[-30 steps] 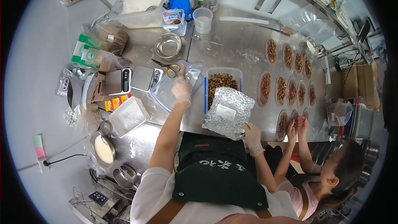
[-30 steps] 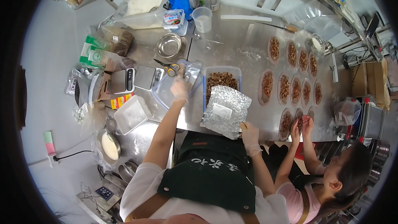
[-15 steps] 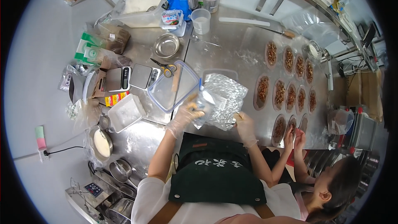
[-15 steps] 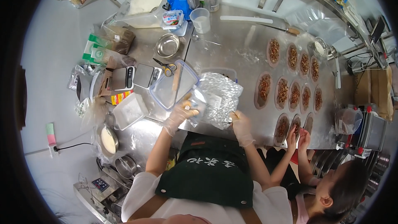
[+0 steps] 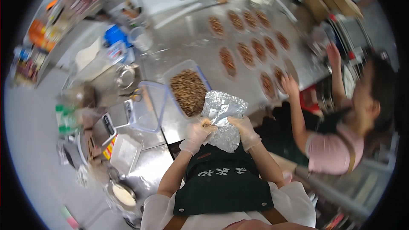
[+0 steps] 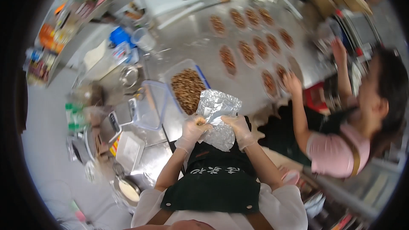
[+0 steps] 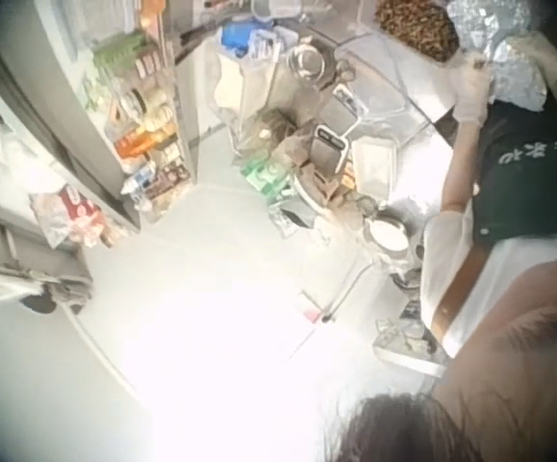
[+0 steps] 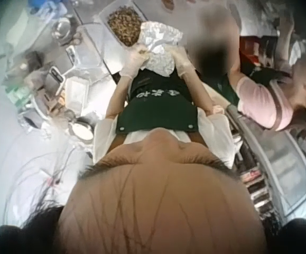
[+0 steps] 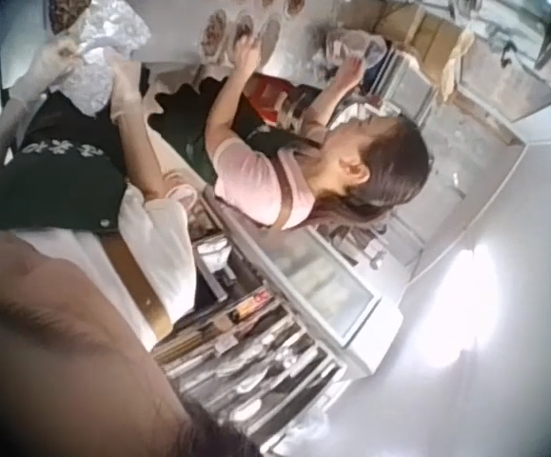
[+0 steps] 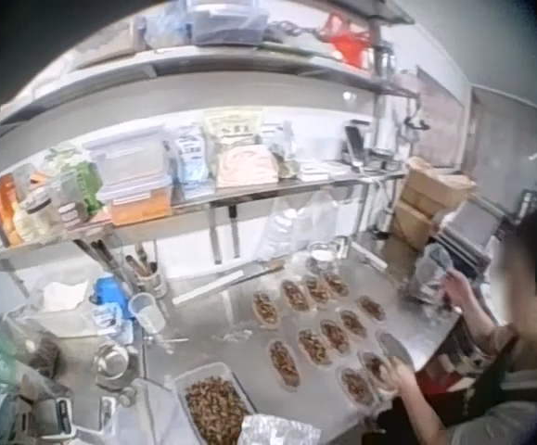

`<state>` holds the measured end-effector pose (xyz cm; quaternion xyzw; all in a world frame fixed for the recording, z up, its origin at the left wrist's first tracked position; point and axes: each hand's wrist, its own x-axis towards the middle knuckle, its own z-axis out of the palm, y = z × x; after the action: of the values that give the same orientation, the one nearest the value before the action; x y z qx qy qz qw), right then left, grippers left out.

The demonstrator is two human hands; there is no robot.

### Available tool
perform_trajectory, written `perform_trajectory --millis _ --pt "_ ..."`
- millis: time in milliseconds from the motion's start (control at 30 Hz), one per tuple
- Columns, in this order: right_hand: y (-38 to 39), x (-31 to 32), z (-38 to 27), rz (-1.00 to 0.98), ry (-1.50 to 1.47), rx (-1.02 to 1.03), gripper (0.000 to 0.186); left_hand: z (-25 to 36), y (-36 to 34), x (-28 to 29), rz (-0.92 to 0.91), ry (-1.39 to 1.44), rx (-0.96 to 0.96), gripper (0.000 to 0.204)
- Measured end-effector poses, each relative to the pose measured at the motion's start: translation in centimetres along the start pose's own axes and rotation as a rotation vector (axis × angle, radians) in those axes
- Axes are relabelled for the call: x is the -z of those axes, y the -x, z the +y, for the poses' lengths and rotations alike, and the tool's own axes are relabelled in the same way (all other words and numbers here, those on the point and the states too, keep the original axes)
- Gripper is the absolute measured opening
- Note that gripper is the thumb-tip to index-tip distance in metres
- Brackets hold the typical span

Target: The person places chopped nuts into small oval molds on a table, then opens a large foil-lined bag using scissors and pours more nuts into a plastic container.

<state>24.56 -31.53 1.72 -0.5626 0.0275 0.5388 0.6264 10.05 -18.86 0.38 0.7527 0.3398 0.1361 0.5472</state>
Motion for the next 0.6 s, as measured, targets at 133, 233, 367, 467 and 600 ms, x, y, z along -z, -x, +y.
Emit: perform_trajectory --millis 133,233,367,467,600 --pt "5.6 2.2 4.2 0.275 -0.369 0.123 0.027 0.9 2.7 -3.6 -0.26 -0.245 -0.064 0.023" --pt "10.0 4.8 6.7 0.443 -0.435 0.17 0.024 2.8 4.6 -6.2 -0.407 -0.3 -0.236 0.024" --pt "16.4 10.0 11.2 0.658 -0.521 0.158 0.024 3.1 8.2 -10.2 -0.577 -0.066 -0.27 0.041" --pt "20.7 15.6 17.1 0.861 -0.707 0.187 0.023 1.8 9.9 -12.3 -0.588 -0.055 -0.266 0.048" --pt "26.1 25.8 28.3 1.371 -0.902 0.262 0.024 -2.5 11.3 -15.0 -0.656 -0.164 -0.077 0.038"
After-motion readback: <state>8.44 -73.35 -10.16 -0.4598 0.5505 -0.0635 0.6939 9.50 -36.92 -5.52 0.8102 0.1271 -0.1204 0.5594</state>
